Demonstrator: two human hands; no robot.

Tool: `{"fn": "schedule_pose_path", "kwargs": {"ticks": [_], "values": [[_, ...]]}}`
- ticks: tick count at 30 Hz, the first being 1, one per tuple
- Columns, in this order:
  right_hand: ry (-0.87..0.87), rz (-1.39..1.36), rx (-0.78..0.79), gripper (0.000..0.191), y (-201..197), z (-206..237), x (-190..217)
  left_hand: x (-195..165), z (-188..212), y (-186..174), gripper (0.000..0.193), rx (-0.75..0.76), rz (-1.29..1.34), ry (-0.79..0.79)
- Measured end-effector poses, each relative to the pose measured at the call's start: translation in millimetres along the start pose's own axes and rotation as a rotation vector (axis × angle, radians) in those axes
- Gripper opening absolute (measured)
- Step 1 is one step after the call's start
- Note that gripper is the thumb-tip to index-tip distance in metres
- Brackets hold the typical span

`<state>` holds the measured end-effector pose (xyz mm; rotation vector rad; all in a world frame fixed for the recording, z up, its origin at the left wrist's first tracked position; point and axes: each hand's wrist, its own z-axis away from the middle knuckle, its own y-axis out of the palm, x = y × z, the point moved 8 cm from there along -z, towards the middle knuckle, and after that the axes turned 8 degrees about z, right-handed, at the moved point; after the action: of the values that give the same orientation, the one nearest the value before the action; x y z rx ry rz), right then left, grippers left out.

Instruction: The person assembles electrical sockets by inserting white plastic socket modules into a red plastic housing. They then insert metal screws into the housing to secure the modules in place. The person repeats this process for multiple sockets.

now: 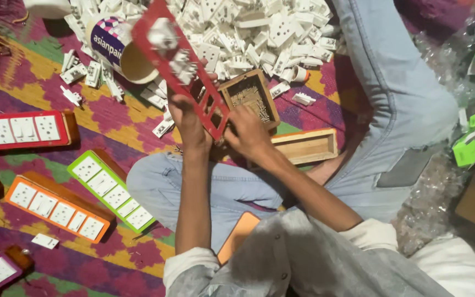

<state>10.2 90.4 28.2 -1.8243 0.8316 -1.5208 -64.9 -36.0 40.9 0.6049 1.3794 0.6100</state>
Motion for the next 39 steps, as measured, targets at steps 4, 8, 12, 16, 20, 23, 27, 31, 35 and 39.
{"fn": "schedule_pose_path", "kwargs": {"ticks": [4, 8, 12, 16, 20, 23, 27, 31, 35, 39], "values": [[0.275, -0.107, -0.022, 0.018, -29, 8, -42, 4, -1, -8, 0.100, -0.086, 0.036, -0.105], [0.353, -0.445, -0.145, 0.009, -64, 5, -71, 26, 6, -8, 0.102, -0.025, 0.137, -0.319], [0.307, -0.673, -0.207, 0.015, -80, -1, -76, 46, 15, 15, 0.101, 0.142, 0.187, -0.394], [0.327, -0.801, -0.217, 0.017, -82, -3, -70, 62, 26, 34, 0.099, 0.173, 0.325, -0.538], [0.375, -0.926, -0.219, 0.015, -85, -6, -64, 60, 26, 39, 0.097, 0.164, 0.114, -0.427], [0.357, -0.835, -0.252, 0.019, -97, -9, -59, 65, 29, 43, 0.096, 0.170, 0.051, -0.437], [0.307, -0.612, -0.283, 0.015, -110, -12, -52, 69, 30, 48, 0.093, 0.243, 0.055, -0.413], [0.247, -0.451, -0.318, 0.013, -119, -14, -46, 82, 33, 42, 0.087, 0.186, 0.099, -0.449], [0.240, -0.391, -0.351, 0.014, -124, -14, -41, 88, 37, 42, 0.088, 0.189, 0.108, -0.493], [0.275, -0.386, -0.382, 0.015, -127, -14, -39, 88, 38, 39, 0.086, 0.155, 0.137, -0.506]]}}
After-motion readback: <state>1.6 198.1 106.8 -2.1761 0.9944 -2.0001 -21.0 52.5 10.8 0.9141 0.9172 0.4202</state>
